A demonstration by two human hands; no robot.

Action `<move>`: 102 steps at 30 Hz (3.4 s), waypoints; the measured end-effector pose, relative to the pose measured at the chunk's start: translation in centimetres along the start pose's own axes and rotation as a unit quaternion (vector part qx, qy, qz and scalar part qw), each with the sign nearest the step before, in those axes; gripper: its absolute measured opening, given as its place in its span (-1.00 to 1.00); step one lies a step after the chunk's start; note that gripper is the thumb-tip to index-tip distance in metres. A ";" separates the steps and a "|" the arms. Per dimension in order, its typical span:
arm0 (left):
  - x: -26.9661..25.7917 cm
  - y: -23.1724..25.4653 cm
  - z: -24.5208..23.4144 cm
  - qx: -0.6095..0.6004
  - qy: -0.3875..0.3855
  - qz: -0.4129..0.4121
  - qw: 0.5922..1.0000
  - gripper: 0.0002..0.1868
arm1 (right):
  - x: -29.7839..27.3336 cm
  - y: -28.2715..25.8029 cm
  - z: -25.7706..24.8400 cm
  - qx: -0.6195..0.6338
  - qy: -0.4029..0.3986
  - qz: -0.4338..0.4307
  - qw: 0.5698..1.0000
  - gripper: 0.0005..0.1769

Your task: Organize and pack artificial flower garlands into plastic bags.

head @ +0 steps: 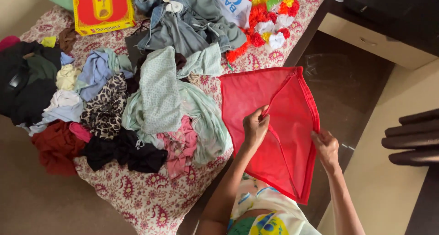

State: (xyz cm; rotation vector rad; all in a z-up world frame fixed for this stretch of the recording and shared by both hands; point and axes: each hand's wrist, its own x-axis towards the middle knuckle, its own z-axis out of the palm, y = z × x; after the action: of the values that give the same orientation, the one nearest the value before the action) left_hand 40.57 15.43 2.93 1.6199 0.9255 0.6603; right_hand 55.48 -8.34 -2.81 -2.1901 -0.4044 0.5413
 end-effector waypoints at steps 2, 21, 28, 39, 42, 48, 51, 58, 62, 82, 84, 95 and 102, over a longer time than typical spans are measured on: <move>1.2 -1.3 0.2 -0.032 0.010 -0.008 0.999 -0.67 | 0.9 -0.3 0.1 0.023 -0.040 0.032 0.998 -0.57; 18.3 -3.8 7.0 -0.031 0.211 -0.023 0.977 -0.67 | 26.2 -0.9 2.6 0.105 -0.235 0.021 0.966 -0.44; 17.6 -6.2 1.2 0.034 0.336 -0.075 0.938 -0.68 | 33.1 1.1 7.4 0.280 -0.357 0.016 0.891 -0.48; 24.5 1.4 -5.5 0.104 0.462 -0.015 0.881 -0.73 | 40.9 0.4 15.7 0.212 -0.422 0.072 0.879 -0.60; 26.9 -2.0 -5.4 0.103 0.473 0.018 0.875 -0.71 | 45.3 1.1 16.4 0.183 -0.416 0.076 0.888 -0.61; 31.4 -7.9 -2.5 0.172 0.458 -0.074 0.869 -0.68 | 51.1 2.2 14.2 0.205 -0.362 0.066 0.907 -0.64; 33.2 -8.3 0.1 0.206 0.425 -0.071 0.878 -0.66 | 52.7 3.7 12.9 0.198 -0.341 0.084 0.915 -0.63; 36.3 -8.9 5.2 0.187 0.451 -0.173 0.856 -0.69 | 58.8 6.6 11.0 0.180 -0.370 0.139 0.901 -0.69; 37.4 -9.3 8.0 0.232 0.493 -0.142 0.826 -0.67 | 66.3 7.2 12.3 0.204 -0.384 0.148 0.888 -0.72; 38.7 0.3 3.5 0.561 0.532 -0.157 0.614 -0.78 | 76.4 4.0 18.6 0.093 -0.594 0.105 0.792 -0.77; 40.6 0.3 1.4 0.577 0.512 -0.110 0.627 -0.76 | 75.4 3.1 19.5 0.067 -0.599 0.086 0.793 -0.75; 46.1 -11.4 3.8 0.440 0.497 -0.148 0.733 0.10 | 74.7 0.2 20.1 0.070 -0.627 0.040 0.775 -0.70; 42.2 -20.6 23.0 0.334 0.458 -0.241 0.787 -0.05 | 78.9 2.1 27.7 0.064 -0.666 0.030 0.743 -0.61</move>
State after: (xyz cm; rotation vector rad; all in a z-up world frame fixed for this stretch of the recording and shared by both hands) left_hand 77.20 40.51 -24.57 1.4848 2.4284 0.8019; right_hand 109.14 44.43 -39.25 -1.3122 -0.9639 2.0774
